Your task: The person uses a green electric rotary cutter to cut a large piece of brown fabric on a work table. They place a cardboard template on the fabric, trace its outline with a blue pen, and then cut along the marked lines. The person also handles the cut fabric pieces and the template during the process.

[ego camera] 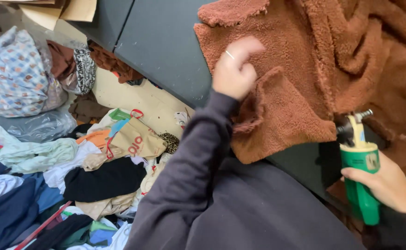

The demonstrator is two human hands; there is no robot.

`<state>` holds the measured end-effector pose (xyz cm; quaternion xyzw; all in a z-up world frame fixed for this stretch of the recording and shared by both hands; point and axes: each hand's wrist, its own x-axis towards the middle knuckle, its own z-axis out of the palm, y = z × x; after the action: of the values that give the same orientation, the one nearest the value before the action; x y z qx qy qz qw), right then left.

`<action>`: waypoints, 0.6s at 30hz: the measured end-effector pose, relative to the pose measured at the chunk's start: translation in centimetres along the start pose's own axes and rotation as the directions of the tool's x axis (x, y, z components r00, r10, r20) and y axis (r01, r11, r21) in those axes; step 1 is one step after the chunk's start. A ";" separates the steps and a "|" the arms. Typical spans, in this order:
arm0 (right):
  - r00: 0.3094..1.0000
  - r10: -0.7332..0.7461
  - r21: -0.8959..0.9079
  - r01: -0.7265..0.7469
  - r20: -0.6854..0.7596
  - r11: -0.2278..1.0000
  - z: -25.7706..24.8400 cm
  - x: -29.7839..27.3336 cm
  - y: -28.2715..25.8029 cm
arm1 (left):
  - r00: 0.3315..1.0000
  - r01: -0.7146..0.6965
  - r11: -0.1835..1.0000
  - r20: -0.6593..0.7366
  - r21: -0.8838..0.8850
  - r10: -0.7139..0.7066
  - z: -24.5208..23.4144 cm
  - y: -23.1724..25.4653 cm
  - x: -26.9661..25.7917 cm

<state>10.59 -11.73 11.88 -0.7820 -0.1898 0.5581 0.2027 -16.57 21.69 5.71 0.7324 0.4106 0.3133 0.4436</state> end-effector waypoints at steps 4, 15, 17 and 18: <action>0.988 -0.087 -0.311 0.044 -0.125 0.949 1.7 0.1 -3.4 | 0.863 0.197 0.696 -0.459 0.690 0.210 -3.0 -5.2 7.5; 0.965 -0.209 -0.433 0.123 -0.158 0.893 3.8 1.8 -5.2 | 0.967 0.243 0.619 -0.133 0.747 -0.219 -13.6 -12.3 10.6; 0.971 -0.199 -0.423 0.127 -0.131 0.897 4.6 2.5 -6.3 | 0.976 0.219 0.537 -0.182 0.815 -0.121 -13.6 -11.7 10.1; 0.970 -0.213 -0.439 0.142 -0.117 0.887 5.1 3.2 -6.7 | 0.971 0.207 0.430 -0.238 0.879 0.020 -12.8 -9.7 10.1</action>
<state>6.30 -3.88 11.38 -0.8293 -0.3611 0.4166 0.0915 -25.60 38.19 3.10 0.7936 0.5989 0.0983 -0.0434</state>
